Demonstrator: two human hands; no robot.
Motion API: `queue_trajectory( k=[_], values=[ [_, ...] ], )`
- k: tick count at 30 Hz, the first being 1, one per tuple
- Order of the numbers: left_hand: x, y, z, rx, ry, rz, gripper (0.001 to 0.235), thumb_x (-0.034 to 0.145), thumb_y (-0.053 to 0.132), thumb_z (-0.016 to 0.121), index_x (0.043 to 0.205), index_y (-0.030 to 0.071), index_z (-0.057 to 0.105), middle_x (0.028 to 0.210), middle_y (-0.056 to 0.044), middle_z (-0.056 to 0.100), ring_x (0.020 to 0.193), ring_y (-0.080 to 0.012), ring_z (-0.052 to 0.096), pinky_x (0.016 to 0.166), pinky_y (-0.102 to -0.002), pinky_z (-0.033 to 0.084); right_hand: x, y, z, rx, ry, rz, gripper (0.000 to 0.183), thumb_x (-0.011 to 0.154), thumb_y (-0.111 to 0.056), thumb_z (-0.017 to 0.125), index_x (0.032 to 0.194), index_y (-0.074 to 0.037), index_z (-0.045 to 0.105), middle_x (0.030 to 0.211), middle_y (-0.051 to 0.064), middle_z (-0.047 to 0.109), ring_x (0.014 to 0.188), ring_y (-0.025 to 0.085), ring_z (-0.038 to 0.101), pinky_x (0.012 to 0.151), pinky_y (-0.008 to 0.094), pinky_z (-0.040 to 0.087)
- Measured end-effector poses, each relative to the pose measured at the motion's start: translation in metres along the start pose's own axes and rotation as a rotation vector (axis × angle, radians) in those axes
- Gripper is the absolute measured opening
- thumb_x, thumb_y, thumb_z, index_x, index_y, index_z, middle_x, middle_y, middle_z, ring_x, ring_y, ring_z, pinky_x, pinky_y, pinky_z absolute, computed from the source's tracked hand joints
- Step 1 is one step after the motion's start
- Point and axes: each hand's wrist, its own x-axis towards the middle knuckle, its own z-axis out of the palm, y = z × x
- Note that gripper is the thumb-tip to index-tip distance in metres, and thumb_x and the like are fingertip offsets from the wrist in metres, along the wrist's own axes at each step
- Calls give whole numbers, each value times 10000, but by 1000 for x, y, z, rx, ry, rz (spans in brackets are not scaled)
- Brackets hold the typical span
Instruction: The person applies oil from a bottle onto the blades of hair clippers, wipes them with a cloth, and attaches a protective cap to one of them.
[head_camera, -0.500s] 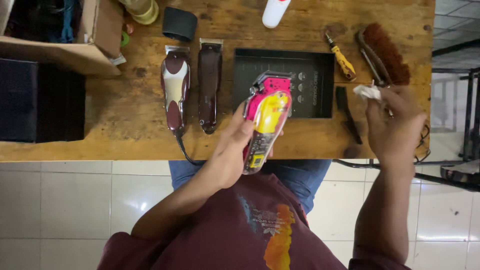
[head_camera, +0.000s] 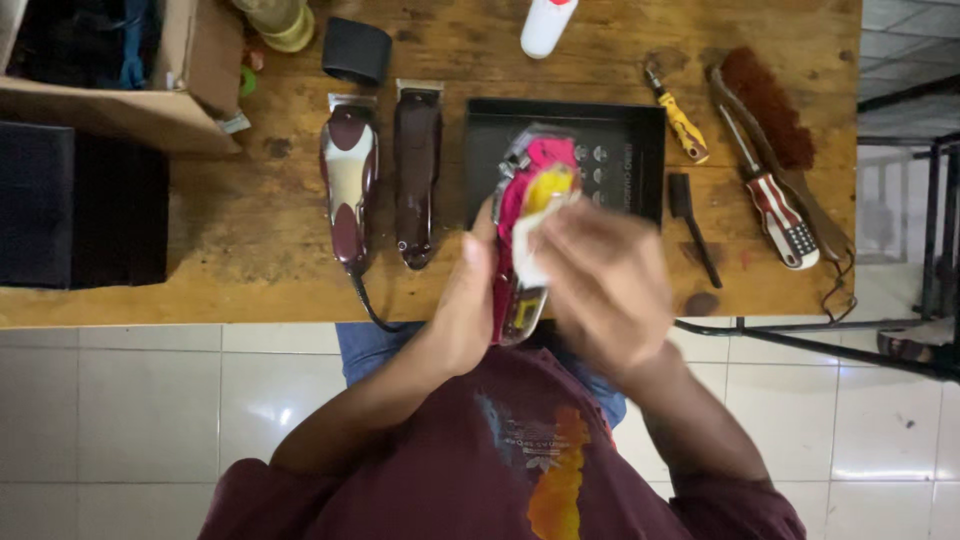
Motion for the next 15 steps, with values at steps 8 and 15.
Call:
queue_trajectory(
  k=[8, 15],
  values=[
    [-2, -1, -4, 188, 30, -3, 1074, 947, 838, 162, 1698, 75, 73, 1630, -128, 397, 1493, -243, 417, 1251, -370, 348, -35, 3, 11, 333, -171, 10, 232, 846, 21, 813, 1055, 49, 717, 1161, 108, 685, 1062, 235, 714, 828, 359, 624],
    [1, 5, 21, 119, -9, 21, 1018, 1023, 784, 239, 1712, 45, 121, 1624, -143, 381, 1394, -228, 427, 1194, -364, 353, 7, 21, 1, 43, 32, 110, 207, 945, 122, 703, 1143, 63, 718, 1214, 154, 662, 1149, 295, 681, 917, 374, 610]
  ],
)
